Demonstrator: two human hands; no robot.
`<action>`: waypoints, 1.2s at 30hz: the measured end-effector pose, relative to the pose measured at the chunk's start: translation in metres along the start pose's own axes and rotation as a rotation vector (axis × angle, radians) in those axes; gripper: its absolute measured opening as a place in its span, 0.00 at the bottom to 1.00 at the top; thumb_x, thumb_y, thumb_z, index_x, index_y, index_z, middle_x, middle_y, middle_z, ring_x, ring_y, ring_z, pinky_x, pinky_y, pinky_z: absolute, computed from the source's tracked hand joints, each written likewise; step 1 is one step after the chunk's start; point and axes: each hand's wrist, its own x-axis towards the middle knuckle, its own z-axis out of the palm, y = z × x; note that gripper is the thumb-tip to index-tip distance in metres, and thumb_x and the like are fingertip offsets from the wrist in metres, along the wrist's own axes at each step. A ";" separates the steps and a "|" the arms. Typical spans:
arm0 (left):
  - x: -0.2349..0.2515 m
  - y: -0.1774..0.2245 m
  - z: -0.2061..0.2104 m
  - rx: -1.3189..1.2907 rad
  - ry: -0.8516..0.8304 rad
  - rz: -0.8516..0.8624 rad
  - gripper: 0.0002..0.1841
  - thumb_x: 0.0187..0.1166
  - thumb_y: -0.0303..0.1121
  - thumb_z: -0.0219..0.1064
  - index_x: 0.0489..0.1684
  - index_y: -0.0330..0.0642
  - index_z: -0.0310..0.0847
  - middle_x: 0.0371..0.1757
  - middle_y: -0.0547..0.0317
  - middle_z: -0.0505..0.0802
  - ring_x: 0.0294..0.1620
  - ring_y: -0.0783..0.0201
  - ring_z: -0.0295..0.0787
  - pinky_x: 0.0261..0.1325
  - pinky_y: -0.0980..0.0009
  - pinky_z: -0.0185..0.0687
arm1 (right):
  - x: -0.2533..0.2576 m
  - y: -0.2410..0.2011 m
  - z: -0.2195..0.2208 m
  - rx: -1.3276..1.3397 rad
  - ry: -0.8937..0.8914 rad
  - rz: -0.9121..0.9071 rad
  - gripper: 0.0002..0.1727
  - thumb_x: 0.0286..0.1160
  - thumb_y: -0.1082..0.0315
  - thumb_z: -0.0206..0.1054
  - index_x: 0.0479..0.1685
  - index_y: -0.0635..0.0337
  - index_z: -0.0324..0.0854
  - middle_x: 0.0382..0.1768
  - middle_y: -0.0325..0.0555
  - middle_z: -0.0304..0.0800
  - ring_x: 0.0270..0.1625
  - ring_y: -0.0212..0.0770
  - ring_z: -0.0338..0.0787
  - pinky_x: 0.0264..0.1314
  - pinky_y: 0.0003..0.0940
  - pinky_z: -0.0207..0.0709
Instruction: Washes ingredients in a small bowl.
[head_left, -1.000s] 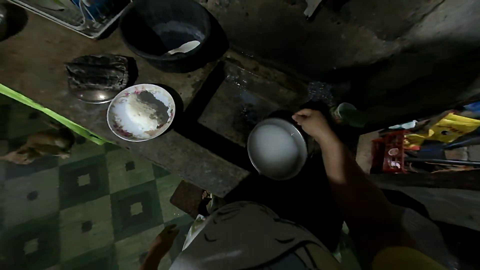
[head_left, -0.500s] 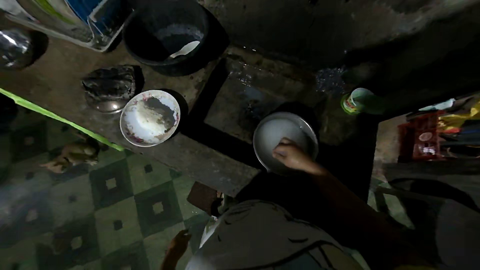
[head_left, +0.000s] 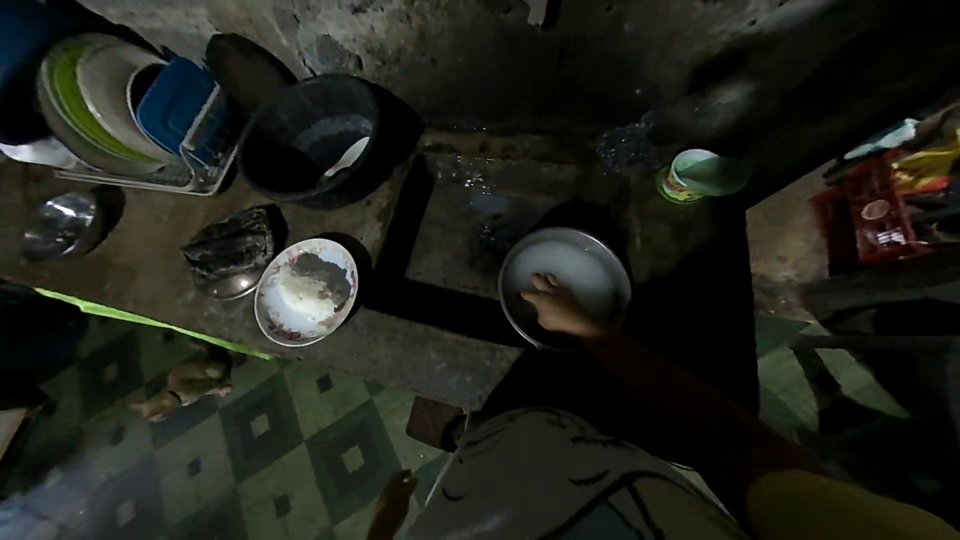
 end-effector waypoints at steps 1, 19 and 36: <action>0.000 0.002 -0.001 -0.010 0.003 0.001 0.26 0.89 0.42 0.64 0.79 0.36 0.75 0.71 0.37 0.88 0.72 0.41 0.84 0.76 0.43 0.76 | 0.003 0.002 -0.003 0.011 -0.010 0.022 0.36 0.69 0.75 0.72 0.83 0.46 0.75 0.93 0.56 0.54 0.93 0.66 0.51 0.84 0.68 0.62; 0.030 -0.026 0.016 0.024 -0.067 -0.035 0.25 0.88 0.45 0.65 0.78 0.40 0.76 0.69 0.40 0.89 0.69 0.44 0.87 0.74 0.45 0.79 | -0.068 0.027 -0.057 -0.246 -0.267 0.273 0.25 0.86 0.58 0.63 0.66 0.74 0.83 0.74 0.70 0.80 0.84 0.67 0.69 0.95 0.62 0.38; 0.009 0.017 0.018 -0.105 -0.075 0.032 0.23 0.90 0.37 0.62 0.79 0.33 0.74 0.71 0.34 0.87 0.73 0.41 0.84 0.78 0.46 0.73 | 0.001 -0.054 -0.037 -0.678 -0.496 -0.279 0.17 0.71 0.70 0.73 0.56 0.72 0.88 0.77 0.63 0.78 0.90 0.65 0.58 0.91 0.67 0.45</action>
